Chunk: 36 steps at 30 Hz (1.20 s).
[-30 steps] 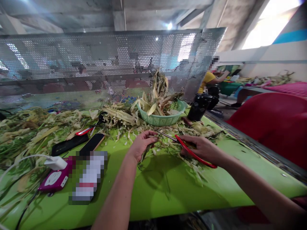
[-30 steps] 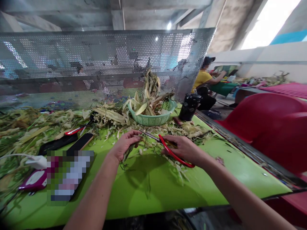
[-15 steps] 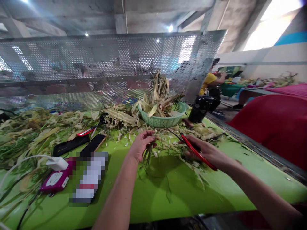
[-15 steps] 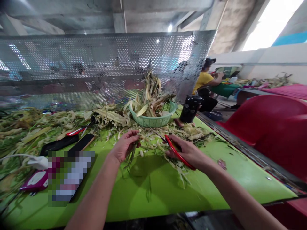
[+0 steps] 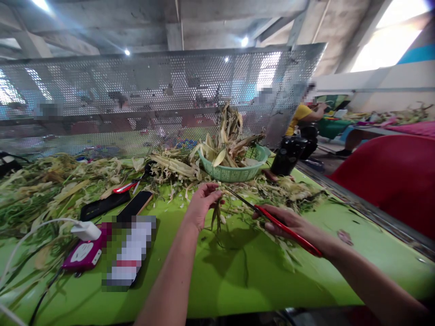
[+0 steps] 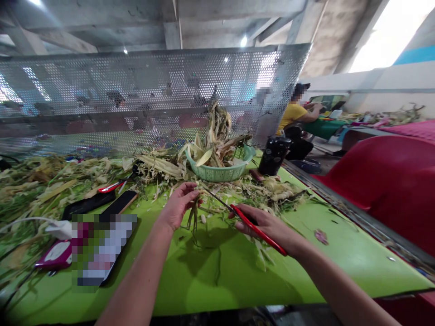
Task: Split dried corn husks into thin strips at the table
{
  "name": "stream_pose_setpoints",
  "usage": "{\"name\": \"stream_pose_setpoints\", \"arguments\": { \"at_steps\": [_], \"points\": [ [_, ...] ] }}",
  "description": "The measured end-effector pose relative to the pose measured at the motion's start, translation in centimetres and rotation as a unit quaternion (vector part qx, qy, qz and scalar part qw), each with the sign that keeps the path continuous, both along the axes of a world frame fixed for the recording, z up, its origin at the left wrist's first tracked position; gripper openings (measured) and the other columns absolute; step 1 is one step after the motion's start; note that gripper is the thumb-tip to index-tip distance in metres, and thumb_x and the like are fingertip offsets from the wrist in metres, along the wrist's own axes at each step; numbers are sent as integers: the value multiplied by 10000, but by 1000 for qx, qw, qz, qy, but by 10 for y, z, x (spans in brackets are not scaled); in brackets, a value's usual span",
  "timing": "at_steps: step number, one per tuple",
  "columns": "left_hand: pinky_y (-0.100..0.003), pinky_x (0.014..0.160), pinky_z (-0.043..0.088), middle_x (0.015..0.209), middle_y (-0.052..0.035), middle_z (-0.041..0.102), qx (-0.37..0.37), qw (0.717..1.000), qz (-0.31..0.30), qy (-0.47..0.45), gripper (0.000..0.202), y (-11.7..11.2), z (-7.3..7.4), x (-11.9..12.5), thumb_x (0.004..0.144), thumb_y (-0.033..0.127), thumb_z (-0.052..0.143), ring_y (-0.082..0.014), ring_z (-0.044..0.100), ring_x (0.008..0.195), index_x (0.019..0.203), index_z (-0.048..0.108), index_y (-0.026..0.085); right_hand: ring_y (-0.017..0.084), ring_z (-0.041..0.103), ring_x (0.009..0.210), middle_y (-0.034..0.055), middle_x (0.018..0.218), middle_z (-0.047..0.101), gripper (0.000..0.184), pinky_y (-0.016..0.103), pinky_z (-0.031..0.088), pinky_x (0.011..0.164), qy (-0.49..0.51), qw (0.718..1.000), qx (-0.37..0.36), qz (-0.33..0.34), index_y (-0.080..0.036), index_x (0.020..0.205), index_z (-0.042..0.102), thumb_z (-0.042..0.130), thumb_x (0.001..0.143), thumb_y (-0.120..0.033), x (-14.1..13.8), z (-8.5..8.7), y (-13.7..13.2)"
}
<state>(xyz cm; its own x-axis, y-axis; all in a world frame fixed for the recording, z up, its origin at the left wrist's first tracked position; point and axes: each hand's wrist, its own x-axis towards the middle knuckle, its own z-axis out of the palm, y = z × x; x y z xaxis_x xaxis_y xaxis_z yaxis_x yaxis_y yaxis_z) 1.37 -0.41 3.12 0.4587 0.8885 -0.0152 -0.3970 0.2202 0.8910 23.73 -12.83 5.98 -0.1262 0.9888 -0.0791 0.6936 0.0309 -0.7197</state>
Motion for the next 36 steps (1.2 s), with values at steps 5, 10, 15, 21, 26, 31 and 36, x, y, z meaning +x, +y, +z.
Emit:
{"name": "stream_pose_setpoints", "arguments": {
  "at_steps": [5,10,15,21,26,31,36],
  "points": [
    [-261,614,483,776,14,620,-1,1000,-7,2,408,-1,1,-1,606,293,817,-131,649,617,920,596,153,337,545,1119,119,1225,620,550,412,409,966,14,1000,-5,-1,-208,1257,588,544,838,-561,-3,0,1],
    [-275,637,478,772,8,622,11,999,-30,6,387,-3,0,1,614,298,817,-137,648,628,899,597,158,307,568,1005,107,1127,646,518,387,425,884,46,998,16,-28,-203,1149,640,558,810,-586,-13,0,1],
    [-287,669,475,791,7,637,11,999,-47,15,385,-6,-1,3,619,308,816,-138,652,639,898,590,169,175,518,724,40,920,623,493,278,392,647,76,997,10,-23,-201,1121,624,548,826,-589,-14,-6,4],
    [-285,685,467,801,14,630,8,998,-60,9,410,-5,-5,6,603,323,829,-147,667,657,899,586,177,102,364,558,-14,734,503,470,223,251,496,114,993,-18,-20,-219,1132,595,545,836,-581,-12,-15,8],
    [-282,683,465,801,6,640,3,998,-59,6,416,-6,-4,6,588,321,838,-144,665,644,891,595,170,97,386,512,-16,663,508,459,222,273,470,104,994,-8,-27,-199,1026,643,579,799,-593,-15,-17,12],
    [-284,691,481,785,6,636,-1,999,-48,3,389,-5,-2,3,602,297,829,-136,656,644,890,608,160,122,481,527,5,669,581,466,239,348,482,76,995,24,-58,-181,993,679,611,775,-587,-12,-17,14],
    [-263,674,495,807,-5,626,-4,999,-35,3,308,-2,-3,-1,670,240,777,-139,664,689,925,622,165,228,628,752,59,858,687,517,304,479,656,49,993,54,-97,-190,993,680,615,746,-639,-7,-10,13]
  ]
}}
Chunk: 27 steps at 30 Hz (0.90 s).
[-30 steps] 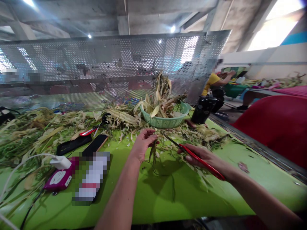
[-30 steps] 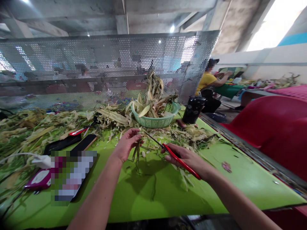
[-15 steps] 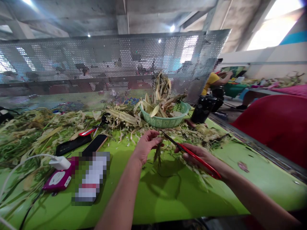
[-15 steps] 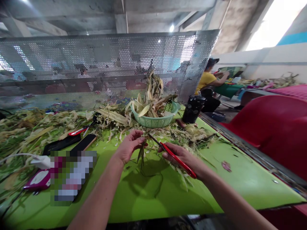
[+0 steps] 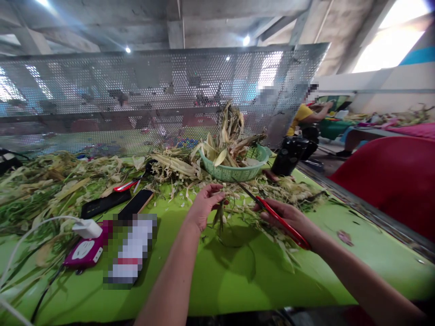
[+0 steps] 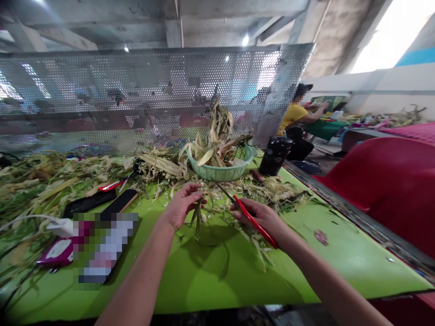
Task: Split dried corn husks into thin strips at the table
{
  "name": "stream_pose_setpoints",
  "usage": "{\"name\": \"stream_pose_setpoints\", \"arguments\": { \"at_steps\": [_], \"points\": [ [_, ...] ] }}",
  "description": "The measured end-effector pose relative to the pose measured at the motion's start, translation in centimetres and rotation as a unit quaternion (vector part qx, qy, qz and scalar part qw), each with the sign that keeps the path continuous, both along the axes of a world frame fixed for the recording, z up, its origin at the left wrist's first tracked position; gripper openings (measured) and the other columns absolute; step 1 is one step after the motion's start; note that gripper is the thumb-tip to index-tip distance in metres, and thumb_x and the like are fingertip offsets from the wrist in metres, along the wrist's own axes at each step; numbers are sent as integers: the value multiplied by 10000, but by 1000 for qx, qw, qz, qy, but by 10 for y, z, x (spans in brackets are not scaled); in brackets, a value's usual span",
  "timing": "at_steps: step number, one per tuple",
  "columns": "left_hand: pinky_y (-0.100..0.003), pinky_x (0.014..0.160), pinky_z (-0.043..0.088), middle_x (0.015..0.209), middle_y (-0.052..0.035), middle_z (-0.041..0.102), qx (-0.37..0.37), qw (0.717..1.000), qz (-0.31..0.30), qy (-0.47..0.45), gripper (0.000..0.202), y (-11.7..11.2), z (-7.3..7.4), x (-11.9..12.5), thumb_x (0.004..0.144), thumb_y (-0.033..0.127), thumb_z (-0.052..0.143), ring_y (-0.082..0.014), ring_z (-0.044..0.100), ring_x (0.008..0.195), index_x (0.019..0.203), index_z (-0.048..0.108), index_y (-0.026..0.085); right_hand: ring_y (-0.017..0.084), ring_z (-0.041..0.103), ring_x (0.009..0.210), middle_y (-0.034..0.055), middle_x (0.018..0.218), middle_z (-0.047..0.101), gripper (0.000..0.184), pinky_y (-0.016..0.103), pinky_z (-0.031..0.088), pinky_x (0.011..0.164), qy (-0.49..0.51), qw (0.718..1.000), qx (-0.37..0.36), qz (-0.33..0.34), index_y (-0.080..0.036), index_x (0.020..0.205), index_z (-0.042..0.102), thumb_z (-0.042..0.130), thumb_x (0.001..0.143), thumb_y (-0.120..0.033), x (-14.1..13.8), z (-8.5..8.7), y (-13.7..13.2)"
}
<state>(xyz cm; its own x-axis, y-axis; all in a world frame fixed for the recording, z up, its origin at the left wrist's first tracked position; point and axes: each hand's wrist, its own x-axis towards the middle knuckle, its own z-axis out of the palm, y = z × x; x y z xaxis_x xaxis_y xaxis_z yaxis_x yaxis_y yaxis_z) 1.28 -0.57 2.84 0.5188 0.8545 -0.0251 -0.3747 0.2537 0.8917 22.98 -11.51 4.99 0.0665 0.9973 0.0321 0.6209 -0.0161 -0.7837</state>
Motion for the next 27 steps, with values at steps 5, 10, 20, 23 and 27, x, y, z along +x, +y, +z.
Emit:
{"name": "stream_pose_setpoints", "arguments": {
  "at_steps": [5,10,20,23,27],
  "points": [
    [-241,668,501,884,-19,629,-9,1000,19,-6,289,1,1,-1,696,116,711,-132,672,703,970,632,163,309,636,962,84,1045,700,553,353,497,791,-72,997,2,9,-198,1119,638,598,766,-622,12,3,1],
    [-245,685,513,850,-22,648,-23,999,22,-28,293,1,3,-2,703,88,693,-123,664,693,982,631,148,320,673,802,89,952,731,531,365,490,662,-249,966,-11,-67,-235,1209,610,610,765,-526,26,-11,4],
    [-266,709,518,793,-28,659,-41,998,29,-38,355,1,4,0,649,86,753,-126,662,682,978,627,130,270,648,828,88,1076,698,421,350,461,669,-284,952,95,-56,-255,1102,666,492,859,-551,1,7,13],
    [-269,717,520,793,-30,671,-45,997,15,-60,372,2,1,1,620,97,782,-127,662,674,954,620,131,242,628,865,68,1004,697,409,342,470,740,-110,989,100,-1,-216,990,693,530,841,-560,-26,7,28],
    [-261,721,522,767,-22,680,-63,993,1,-104,366,5,-4,3,592,102,803,-121,658,659,902,609,128,142,533,616,1,687,607,366,263,404,578,92,994,63,-3,-164,802,643,602,795,-527,-51,-5,42]
  ]
}}
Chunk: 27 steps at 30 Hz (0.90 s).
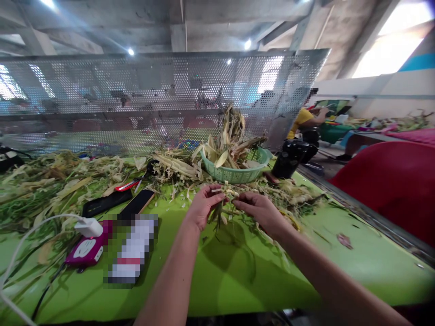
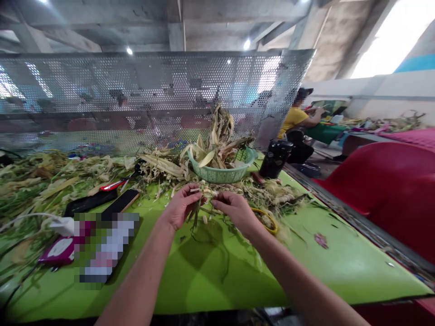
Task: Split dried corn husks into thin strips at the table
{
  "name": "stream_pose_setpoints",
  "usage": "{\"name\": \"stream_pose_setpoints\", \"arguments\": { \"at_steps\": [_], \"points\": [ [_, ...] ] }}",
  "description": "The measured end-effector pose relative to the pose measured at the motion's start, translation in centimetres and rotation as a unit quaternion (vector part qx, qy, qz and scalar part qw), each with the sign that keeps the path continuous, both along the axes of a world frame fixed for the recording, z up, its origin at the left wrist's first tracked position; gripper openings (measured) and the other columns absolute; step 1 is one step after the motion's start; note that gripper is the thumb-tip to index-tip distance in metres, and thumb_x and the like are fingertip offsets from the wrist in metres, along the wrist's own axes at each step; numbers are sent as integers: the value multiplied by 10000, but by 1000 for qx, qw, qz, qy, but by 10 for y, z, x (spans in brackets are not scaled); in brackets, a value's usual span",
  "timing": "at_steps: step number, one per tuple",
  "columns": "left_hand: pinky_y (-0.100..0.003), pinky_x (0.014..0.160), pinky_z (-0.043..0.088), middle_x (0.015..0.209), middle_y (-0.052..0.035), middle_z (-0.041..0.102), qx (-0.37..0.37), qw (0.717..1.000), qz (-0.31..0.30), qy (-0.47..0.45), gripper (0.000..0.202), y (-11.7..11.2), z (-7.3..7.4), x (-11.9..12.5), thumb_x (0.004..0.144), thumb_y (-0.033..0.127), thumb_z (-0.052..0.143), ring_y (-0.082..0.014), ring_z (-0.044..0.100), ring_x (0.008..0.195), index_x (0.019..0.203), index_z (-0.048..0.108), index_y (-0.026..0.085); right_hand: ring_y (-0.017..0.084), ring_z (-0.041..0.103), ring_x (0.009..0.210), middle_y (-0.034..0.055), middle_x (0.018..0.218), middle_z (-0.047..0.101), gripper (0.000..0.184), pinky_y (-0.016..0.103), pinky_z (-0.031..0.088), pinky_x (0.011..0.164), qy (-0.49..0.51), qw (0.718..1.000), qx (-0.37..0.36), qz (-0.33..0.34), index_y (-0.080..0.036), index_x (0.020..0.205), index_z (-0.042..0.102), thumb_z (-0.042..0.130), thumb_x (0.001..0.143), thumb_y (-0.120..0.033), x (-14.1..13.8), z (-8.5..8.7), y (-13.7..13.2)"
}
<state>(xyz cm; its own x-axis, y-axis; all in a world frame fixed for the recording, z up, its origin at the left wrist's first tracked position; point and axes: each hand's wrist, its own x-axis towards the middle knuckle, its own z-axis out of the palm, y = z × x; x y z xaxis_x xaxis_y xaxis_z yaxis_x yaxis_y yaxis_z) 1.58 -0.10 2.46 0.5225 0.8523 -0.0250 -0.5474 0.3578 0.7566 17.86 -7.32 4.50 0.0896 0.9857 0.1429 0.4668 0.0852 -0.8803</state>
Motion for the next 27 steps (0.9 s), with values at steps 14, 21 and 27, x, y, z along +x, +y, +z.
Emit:
{"name": "stream_pose_setpoints", "arguments": {
  "at_steps": [14,21,27],
  "points": [
    [-228,678,472,728,11,656,12,993,113,9,360,7,0,-1,582,149,801,-100,625,675,901,632,147,218,616,744,52,920,699,311,311,436,646,-313,949,-23,21,-242,982,699,560,835,-478,36,15,-21],
    [-236,713,445,791,-20,673,79,994,29,67,380,0,-3,3,547,223,851,-99,588,721,863,662,125,211,605,839,68,969,673,374,309,454,724,-167,978,124,-7,-205,1049,682,586,828,-492,5,28,5],
    [-257,710,447,751,-25,662,71,994,-11,77,364,-5,0,5,550,299,856,-98,572,676,806,673,116,150,521,654,1,696,604,303,269,392,626,-16,993,110,-45,-168,792,658,614,804,-468,-5,13,19]
  ]
}}
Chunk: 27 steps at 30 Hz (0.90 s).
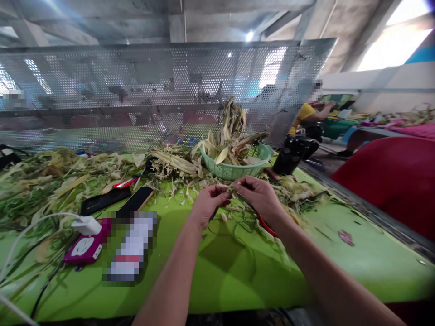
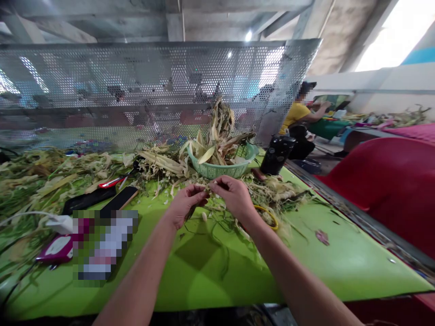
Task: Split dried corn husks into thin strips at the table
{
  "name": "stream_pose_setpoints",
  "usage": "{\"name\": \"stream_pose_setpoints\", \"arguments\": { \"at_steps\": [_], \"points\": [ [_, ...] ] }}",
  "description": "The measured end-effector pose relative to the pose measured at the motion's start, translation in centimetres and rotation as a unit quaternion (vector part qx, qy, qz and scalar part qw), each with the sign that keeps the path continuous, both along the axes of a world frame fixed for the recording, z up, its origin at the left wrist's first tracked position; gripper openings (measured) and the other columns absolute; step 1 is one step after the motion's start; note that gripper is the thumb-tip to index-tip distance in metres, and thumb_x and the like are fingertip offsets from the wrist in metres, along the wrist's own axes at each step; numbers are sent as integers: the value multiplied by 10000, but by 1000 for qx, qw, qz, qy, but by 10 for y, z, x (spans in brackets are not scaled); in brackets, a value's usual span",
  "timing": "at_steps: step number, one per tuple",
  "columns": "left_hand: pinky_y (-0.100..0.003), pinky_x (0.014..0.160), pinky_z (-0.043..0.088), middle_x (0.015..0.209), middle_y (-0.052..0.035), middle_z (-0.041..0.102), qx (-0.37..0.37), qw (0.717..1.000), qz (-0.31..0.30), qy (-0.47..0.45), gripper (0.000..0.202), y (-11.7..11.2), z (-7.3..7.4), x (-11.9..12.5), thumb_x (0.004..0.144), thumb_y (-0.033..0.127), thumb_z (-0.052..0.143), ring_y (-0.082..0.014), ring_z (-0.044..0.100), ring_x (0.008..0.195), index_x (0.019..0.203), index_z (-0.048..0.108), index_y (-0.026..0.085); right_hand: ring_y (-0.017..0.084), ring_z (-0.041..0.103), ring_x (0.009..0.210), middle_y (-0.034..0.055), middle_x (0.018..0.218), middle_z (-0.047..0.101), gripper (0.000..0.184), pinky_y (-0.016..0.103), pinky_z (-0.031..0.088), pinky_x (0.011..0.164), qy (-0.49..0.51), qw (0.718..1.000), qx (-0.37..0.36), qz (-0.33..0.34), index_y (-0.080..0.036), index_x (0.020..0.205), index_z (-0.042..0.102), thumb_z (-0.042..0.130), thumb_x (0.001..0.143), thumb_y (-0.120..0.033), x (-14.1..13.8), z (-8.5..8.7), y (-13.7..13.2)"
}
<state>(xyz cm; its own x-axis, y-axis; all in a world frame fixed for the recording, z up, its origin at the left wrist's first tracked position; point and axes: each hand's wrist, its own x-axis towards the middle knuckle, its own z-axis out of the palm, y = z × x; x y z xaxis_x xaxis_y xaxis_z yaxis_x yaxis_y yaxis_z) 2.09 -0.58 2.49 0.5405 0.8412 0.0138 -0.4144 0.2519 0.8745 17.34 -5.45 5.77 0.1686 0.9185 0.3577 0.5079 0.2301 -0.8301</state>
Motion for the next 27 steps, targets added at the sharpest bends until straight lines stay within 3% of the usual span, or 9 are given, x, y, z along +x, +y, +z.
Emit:
{"name": "stream_pose_setpoints", "arguments": {
  "at_steps": [5,9,17,22,27],
  "points": [
    [-239,717,448,726,-3,651,13,1000,19,-15,338,-1,1,1,523,253,866,-92,572,692,772,678,124,111,461,602,-10,657,553,290,245,369,585,230,972,-29,34,-159,721,636,709,739,-440,-5,-11,3],
    [-235,711,448,708,14,640,23,998,35,-39,323,-1,0,3,541,256,857,-86,566,682,782,678,136,101,465,589,-17,627,546,257,238,378,590,327,942,-39,61,-170,683,655,763,699,-402,-5,-14,4],
    [-209,656,436,748,1,649,-17,998,35,-49,340,1,-3,4,548,282,854,-86,573,687,803,677,142,109,484,605,-14,688,609,262,246,379,584,264,963,-32,37,-191,816,692,756,707,-420,-2,-8,-3],
    [-213,648,435,742,-9,657,5,999,29,-30,344,3,-6,5,554,298,852,-84,567,666,805,682,134,104,494,614,-17,683,597,255,239,380,581,266,963,-23,36,-180,767,655,770,687,-393,-4,-14,-1],
    [-209,619,427,703,3,648,43,998,46,15,364,1,-2,3,555,327,852,-79,551,625,803,666,136,128,528,661,-6,730,617,300,255,395,611,211,976,-35,51,-184,841,650,751,703,-431,-4,-11,-2]
  ]
}}
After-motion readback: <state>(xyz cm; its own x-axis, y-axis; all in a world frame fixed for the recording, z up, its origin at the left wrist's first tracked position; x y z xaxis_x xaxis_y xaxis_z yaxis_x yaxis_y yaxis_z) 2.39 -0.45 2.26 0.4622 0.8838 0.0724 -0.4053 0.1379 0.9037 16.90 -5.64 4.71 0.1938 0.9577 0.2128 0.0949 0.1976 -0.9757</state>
